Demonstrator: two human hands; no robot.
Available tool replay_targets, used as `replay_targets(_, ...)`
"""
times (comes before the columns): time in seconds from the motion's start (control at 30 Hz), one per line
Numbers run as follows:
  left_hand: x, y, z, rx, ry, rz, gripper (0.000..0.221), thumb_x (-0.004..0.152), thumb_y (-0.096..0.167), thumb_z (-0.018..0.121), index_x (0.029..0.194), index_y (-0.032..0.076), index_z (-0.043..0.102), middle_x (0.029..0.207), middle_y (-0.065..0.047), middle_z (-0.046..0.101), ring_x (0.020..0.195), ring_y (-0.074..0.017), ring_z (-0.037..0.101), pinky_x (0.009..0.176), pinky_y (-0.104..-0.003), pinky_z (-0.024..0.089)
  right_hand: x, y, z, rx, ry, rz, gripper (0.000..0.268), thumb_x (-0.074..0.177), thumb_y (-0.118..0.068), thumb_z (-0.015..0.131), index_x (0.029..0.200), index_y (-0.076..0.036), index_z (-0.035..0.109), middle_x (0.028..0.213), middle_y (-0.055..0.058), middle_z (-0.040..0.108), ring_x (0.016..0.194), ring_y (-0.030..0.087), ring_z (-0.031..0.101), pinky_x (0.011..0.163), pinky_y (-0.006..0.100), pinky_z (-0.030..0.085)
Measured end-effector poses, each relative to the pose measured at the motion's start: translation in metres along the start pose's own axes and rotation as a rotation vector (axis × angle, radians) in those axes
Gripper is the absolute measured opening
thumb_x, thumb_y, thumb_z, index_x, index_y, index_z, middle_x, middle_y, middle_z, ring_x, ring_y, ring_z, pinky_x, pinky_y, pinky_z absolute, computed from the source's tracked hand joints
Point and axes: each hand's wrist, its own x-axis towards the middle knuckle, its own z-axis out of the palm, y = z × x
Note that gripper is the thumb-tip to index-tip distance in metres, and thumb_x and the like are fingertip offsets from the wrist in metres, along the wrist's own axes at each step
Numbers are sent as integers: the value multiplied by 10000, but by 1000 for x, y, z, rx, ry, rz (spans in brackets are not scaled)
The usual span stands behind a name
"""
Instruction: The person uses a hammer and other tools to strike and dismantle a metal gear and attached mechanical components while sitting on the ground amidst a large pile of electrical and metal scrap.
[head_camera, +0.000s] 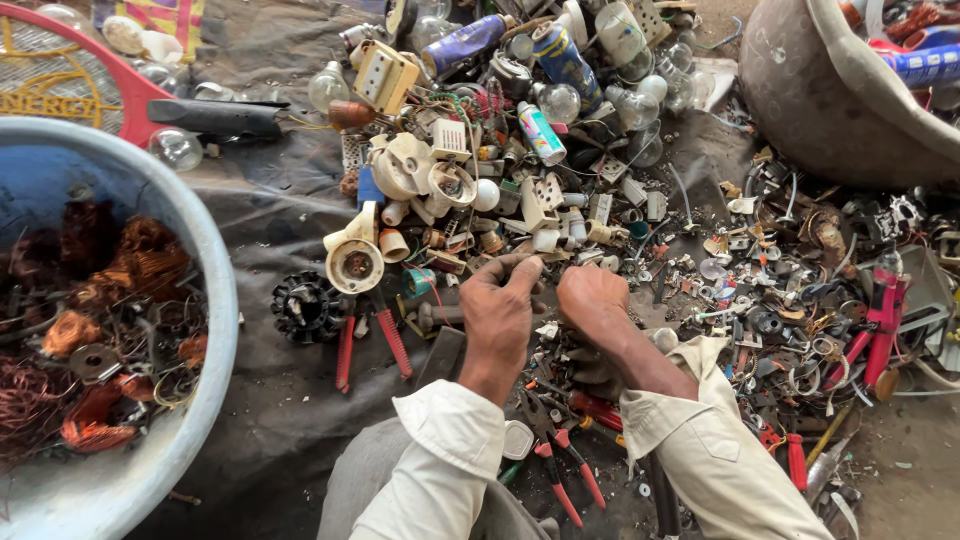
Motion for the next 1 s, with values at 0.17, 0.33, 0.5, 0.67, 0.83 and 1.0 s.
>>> replay_targets(0.17, 2, 0, -2, -25, -3, 11, 158, 895, 121, 751, 970, -19, 752, 751, -31, 674, 607, -89, 588, 501, -223, 472, 1, 3, 0, 29, 15, 34, 264, 905, -247, 695, 1077, -73, 792, 1095, 162, 755, 987, 325, 738, 841, 436, 601)
replay_targets(0.33, 2, 6, -5, -14, -15, -5, 160, 906, 130, 735, 976, -13, 742, 745, -30, 674, 593, -86, 587, 491, -221, 482, -21, 51, -24, 474, -30, -28, 263, 884, -312, 743, 1046, -117, 816, 961, 115, 820, 791, 220, 765, 759, 354, 600)
replay_targets(0.5, -1, 3, -2, 12, -71, -19, 150, 907, 111, 730, 989, -13, 750, 750, -34, 676, 586, -84, 560, 491, -214, 423, -105, 90, 10, 1298, 73, -53, 200, 861, -187, 785, 885, 10, 757, 684, 86, 615, 529, 159, 516, 472, 325, 413)
replay_targets(0.67, -2, -12, 2, 90, -149, 9, 189, 918, 141, 705, 969, -30, 770, 772, -19, 703, 617, -67, 559, 544, -218, 439, -137, 61, 89, 2317, -191, -263, 151, 912, -120, 697, 799, -59, 617, 603, -7, 475, 477, 117, 424, 455, 291, 377)
replay_targets(0.83, -2, -24, 2, 198, -105, 4, 199, 898, 159, 721, 957, -22, 779, 745, 6, 664, 599, -67, 512, 521, -235, 399, -154, 52, 122, 2666, -413, -261, 143, 931, -152, 639, 838, -43, 637, 608, -30, 416, 496, 93, 388, 466, 269, 366)
replay_targets(1.0, 0, -28, 1, 283, -115, -39, 215, 876, 181, 720, 949, -14, 773, 713, -1, 658, 584, -78, 538, 507, -248, 403, -171, 59, 127, 2696, -415, -284, 141, 950, -155, 631, 879, -34, 649, 608, -33, 417, 496, 93, 387, 476, 274, 367)
